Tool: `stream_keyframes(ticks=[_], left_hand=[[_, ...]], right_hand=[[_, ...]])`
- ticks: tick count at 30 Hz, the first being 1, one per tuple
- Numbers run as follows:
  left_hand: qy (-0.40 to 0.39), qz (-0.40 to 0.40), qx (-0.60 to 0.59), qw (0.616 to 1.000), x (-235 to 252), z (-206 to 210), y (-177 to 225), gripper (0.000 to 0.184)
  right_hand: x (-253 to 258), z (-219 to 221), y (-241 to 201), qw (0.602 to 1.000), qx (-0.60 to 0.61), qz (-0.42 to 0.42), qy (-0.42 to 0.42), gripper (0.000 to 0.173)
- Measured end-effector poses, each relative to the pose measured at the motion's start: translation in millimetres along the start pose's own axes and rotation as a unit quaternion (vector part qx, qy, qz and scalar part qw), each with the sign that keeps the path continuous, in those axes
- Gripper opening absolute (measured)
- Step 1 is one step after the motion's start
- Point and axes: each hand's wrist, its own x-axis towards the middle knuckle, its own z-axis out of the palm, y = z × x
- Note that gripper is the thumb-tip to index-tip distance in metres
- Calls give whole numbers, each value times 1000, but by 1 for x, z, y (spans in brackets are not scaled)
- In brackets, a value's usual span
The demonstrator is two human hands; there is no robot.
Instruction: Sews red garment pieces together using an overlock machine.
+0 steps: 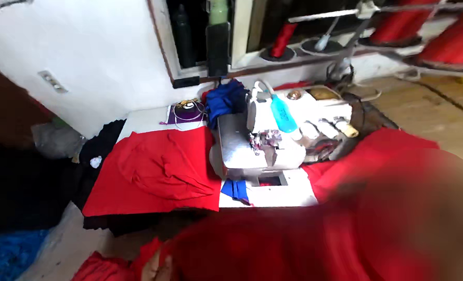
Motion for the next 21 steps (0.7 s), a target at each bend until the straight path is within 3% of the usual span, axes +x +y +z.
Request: stream_keyframes(ticks=[1, 2, 3, 5, 6, 9, 12, 18, 21], left_hand=[[43, -18, -17, 999, -5, 3, -3, 40], [82, -42, -42, 995, -5, 8, -7, 42], [107, -65, -58, 990, -3, 11, -12, 44], [133, -117, -47, 983, -2, 11, -26, 44], [140, -150, -24, 978, -1, 7, -38, 43], [160, -264, 90, 947, 0, -11, -82, 33], [162, -327, 129, 922, 1, -21, -104, 32], [111, -338, 181, 917, 10, -23, -101, 35], [94, -332, 172, 922, 6, -27, -110, 36]], right_hand=[[19, 5, 11, 989, -31, 53, 134, 34], [34, 11, 20, 974, -43, 72, 209, 44], [40, 19, 24, 970, -51, 66, 230, 51], [28, 54, 23, 983, -36, 38, 176, 41], [10, 81, 34, 991, -32, 45, 123, 31], [-54, 163, 88, 995, -47, 90, 20, 27], [-76, 205, 105, 982, -108, 151, 47, 31], [-37, 240, 109, 968, -186, 166, 38, 38], [-21, 257, 121, 965, -219, 132, 56, 23]])
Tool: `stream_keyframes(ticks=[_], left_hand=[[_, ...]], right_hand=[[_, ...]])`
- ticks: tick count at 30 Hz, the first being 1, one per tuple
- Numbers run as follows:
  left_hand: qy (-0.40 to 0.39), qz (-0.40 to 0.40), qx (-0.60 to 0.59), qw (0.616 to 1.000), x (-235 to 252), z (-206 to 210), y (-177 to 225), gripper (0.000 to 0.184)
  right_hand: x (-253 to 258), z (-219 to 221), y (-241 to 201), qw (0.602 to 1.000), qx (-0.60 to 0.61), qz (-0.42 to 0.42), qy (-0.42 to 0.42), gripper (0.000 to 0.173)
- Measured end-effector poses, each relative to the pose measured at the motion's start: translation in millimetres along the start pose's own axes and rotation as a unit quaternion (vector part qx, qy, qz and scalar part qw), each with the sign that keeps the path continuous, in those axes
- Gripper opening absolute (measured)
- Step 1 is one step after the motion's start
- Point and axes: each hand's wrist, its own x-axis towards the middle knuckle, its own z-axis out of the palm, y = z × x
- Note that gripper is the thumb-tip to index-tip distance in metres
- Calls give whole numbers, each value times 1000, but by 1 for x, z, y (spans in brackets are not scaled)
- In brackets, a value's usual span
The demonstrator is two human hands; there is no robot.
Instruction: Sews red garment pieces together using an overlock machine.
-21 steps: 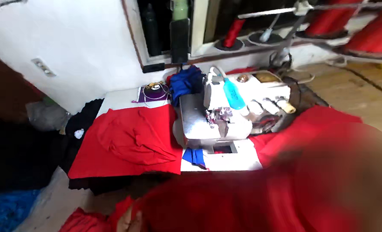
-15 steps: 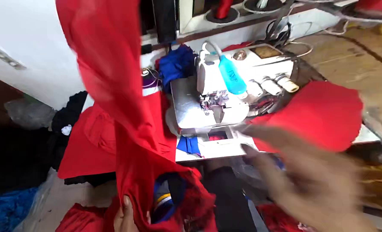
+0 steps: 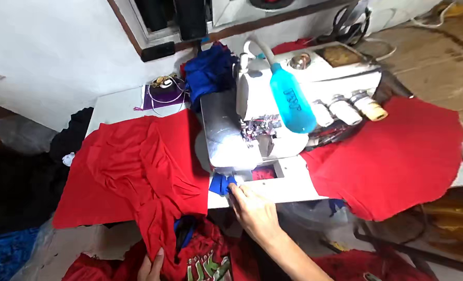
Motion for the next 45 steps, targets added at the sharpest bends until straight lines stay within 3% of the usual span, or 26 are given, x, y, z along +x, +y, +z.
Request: stream_keyframes(ticks=[3, 6, 9, 12, 13, 15, 17, 19, 21, 23, 24, 25, 27, 31, 33, 36, 38, 42, 45], left_hand=[[-7, 4, 32, 999, -1, -3, -4, 37], [-13, 0, 55, 998, -1, -7, -5, 38], [16, 67, 147, 987, 0, -15, 0, 39], [92, 236, 177, 951, 13, -21, 9, 40], [121, 285, 177, 934, 21, -19, 15, 38], [139, 354, 171, 909, 36, -10, 35, 35], [109, 400, 164, 895, 47, 3, 61, 31], [60, 424, 168, 888, 55, 14, 84, 30], [20, 420, 156, 894, 61, 25, 101, 30], [-1, 404, 134, 905, 64, 31, 107, 29], [-3, 395, 130, 909, 64, 32, 106, 29], [2, 394, 131, 910, 64, 31, 102, 29], [21, 403, 146, 903, 65, 25, 92, 27], [55, 431, 171, 884, 74, 14, 83, 25], [53, 420, 167, 890, 81, 6, 97, 24], [59, 390, 158, 905, 84, -4, 113, 21], [56, 391, 177, 901, 88, -4, 124, 18], [2, 408, 304, 861, 98, 7, 140, 18], [-56, 376, 420, 824, 123, 19, 140, 24]], right_hand=[[16, -12, -11, 996, 70, -25, 45, 26], [35, -43, -25, 970, 235, 11, 61, 25], [43, -71, -29, 895, 429, 121, 13, 19], [32, -74, -28, 784, 582, 214, -35, 13], [31, -72, -31, 769, 598, 220, -47, 13], [40, -76, -43, 780, 592, 186, -85, 14], [69, -84, -53, 827, 534, 131, -117, 15], [113, -96, -65, 896, 428, 69, -90, 12], [166, -98, -69, 942, 332, 48, -7, 16], [212, -85, -65, 954, 273, 75, 95, 39], [222, -79, -63, 955, 256, 100, 111, 60], [220, -75, -62, 958, 244, 112, 100, 76], [171, -66, -71, 971, 216, 75, 72, 79], [22, 2, -79, 980, 198, -7, 12, 27], [-19, 21, -75, 985, 169, 7, -19, 28], [-33, 24, -79, 988, 148, 33, -14, 42], [-31, 27, -85, 989, 145, 36, -9, 42], [-26, 32, -93, 989, 141, 43, -5, 33], [-20, 38, -89, 983, 173, 54, -25, 19]])
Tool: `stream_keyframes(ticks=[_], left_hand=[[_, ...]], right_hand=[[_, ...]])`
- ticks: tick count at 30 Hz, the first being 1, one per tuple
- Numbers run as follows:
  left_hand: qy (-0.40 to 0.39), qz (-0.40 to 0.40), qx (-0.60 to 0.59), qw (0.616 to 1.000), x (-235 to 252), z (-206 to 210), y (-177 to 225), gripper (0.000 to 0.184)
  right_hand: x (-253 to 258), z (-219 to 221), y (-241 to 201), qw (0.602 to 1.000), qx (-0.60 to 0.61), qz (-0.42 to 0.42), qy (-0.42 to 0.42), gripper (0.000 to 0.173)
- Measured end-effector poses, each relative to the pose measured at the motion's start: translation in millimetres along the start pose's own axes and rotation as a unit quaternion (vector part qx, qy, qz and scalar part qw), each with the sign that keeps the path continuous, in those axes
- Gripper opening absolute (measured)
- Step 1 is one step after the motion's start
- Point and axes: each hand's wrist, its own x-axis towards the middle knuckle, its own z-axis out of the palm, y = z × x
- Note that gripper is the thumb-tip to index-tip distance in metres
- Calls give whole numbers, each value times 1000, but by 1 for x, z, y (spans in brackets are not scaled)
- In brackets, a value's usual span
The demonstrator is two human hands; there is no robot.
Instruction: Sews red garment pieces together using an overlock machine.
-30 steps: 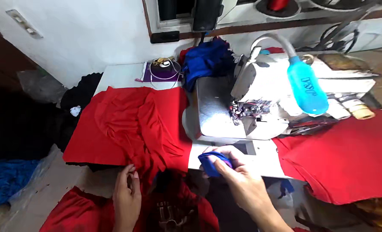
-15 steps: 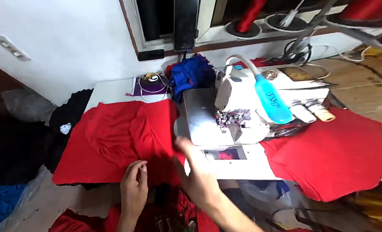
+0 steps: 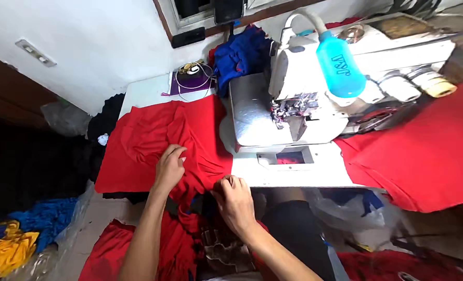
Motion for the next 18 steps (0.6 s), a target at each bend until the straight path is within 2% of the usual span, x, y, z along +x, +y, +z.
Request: stream_keyframes(ticks=[3, 5, 6, 8, 10, 12, 14, 16, 18], left_hand=[[-21, -12, 0, 1000, 5, -1, -1, 9], [47, 8, -57, 997, 1, -16, 18, 7], [95, 29, -101, 990, 2, -25, 34, 7], [179, 98, -173, 964, 11, -38, 76, 8], [212, 199, -195, 937, 27, -36, 117, 10], [185, 260, -148, 936, 41, -11, 144, 16], [127, 283, -88, 947, 39, 26, 147, 31], [117, 288, -67, 948, 31, 48, 145, 39], [98, 262, -55, 958, 30, 46, 151, 47]], right_hand=[[10, -27, 6, 987, 98, 48, -120, 21], [19, -62, 9, 946, 228, 127, -195, 26], [22, -79, 11, 921, 303, 156, -188, 22], [27, -110, 15, 880, 420, 187, -116, 14], [28, -133, 29, 884, 428, 185, -12, 13], [22, -146, 54, 904, 376, 199, 45, 18], [6, -156, 74, 917, 314, 242, 52, 23], [-11, -162, 79, 917, 279, 278, 54, 25], [-14, -164, 79, 910, 280, 297, 77, 24]])
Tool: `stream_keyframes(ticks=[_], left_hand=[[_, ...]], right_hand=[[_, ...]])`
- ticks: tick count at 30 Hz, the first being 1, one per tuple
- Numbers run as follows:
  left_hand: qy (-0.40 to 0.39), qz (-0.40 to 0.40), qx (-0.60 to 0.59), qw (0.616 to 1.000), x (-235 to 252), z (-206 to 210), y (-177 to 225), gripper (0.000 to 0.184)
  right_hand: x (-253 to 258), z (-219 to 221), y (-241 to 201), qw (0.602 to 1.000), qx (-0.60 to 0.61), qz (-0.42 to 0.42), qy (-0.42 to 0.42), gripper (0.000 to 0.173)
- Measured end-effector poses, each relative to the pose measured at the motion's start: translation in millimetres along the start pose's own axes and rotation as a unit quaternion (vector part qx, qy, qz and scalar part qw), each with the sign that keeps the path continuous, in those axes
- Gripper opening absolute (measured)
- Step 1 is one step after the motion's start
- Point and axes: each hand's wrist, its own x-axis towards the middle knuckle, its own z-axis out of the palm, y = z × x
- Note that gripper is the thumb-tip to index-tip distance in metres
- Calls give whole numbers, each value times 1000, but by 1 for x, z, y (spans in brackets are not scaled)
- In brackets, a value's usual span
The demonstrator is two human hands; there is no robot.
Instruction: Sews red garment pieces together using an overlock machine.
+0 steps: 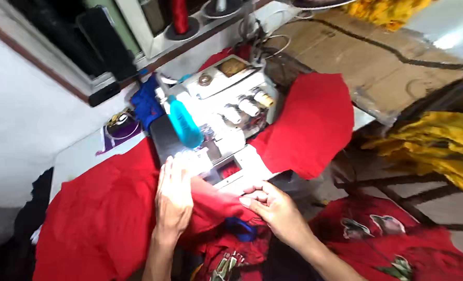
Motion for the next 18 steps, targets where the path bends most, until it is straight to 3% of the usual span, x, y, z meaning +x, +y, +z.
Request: stream_keyframes(ticks=[3, 5, 10, 14, 18], left_hand=[[-78, -75, 5, 994, 34, -1, 9, 57], [-108, -119, -16, 987, 60, 1, 9, 48], [-116, -122, -12, 986, 102, 10, 1, 33], [-62, -134, 7, 989, 100, 5, -3, 35], [151, -68, 25, 986, 51, -12, 37, 32]], right_hand=[[21, 1, -9, 998, 18, -12, 55, 22], [36, 2, -15, 996, 24, -16, 84, 24], [44, -3, -9, 991, 63, -9, 114, 23], [26, -29, 4, 994, 74, -8, 78, 22], [1, -84, 28, 985, 120, 43, 116, 19]])
